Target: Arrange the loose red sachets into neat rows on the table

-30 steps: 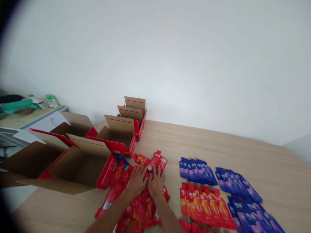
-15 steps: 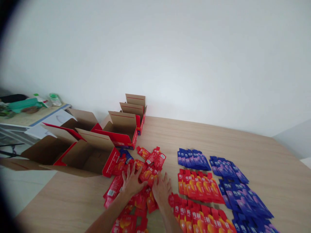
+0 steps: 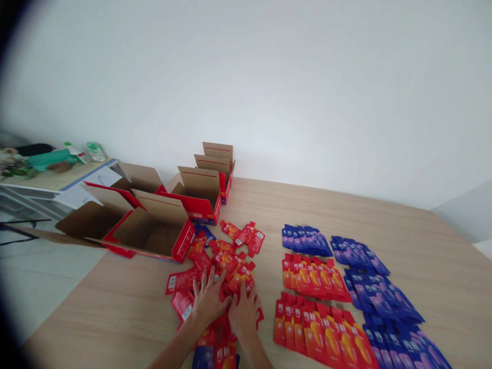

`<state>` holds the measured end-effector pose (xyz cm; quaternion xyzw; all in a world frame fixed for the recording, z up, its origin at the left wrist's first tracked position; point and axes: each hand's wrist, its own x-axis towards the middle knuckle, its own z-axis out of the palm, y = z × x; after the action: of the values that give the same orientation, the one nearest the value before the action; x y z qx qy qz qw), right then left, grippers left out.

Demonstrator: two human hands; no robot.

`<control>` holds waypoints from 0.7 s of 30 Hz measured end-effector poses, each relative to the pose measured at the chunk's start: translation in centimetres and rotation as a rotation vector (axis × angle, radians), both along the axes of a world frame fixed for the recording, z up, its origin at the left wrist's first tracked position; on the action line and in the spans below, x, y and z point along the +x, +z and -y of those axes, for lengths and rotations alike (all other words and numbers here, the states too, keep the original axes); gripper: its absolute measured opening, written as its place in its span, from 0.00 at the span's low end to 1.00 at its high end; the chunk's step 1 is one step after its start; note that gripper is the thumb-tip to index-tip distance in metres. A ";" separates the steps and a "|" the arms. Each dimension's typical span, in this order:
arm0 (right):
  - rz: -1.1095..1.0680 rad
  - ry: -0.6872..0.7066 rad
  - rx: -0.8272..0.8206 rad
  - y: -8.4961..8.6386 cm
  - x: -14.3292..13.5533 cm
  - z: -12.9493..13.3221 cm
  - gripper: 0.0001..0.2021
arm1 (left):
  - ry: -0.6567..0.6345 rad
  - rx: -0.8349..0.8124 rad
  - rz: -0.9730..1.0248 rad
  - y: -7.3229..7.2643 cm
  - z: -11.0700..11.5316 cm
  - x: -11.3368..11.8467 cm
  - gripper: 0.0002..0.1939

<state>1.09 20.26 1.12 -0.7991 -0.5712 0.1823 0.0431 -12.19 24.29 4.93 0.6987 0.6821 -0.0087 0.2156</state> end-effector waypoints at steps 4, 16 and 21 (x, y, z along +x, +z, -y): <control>0.019 0.059 0.025 -1.0 -0.1 1.7 0.29 | -0.015 0.083 0.004 -1.3 2.0 -0.7 0.44; 0.005 0.207 0.258 -3.5 1.3 3.5 0.28 | 0.009 0.243 0.026 -3.7 4.2 -0.8 0.41; -0.039 0.288 0.473 -4.5 2.2 4.4 0.26 | 0.019 0.359 0.003 -4.3 5.6 -0.5 0.38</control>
<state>3.26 15.88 -3.40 -0.6738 -0.7047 0.0635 0.2130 -12.72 18.69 0.65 0.7196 0.6789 0.1163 0.0884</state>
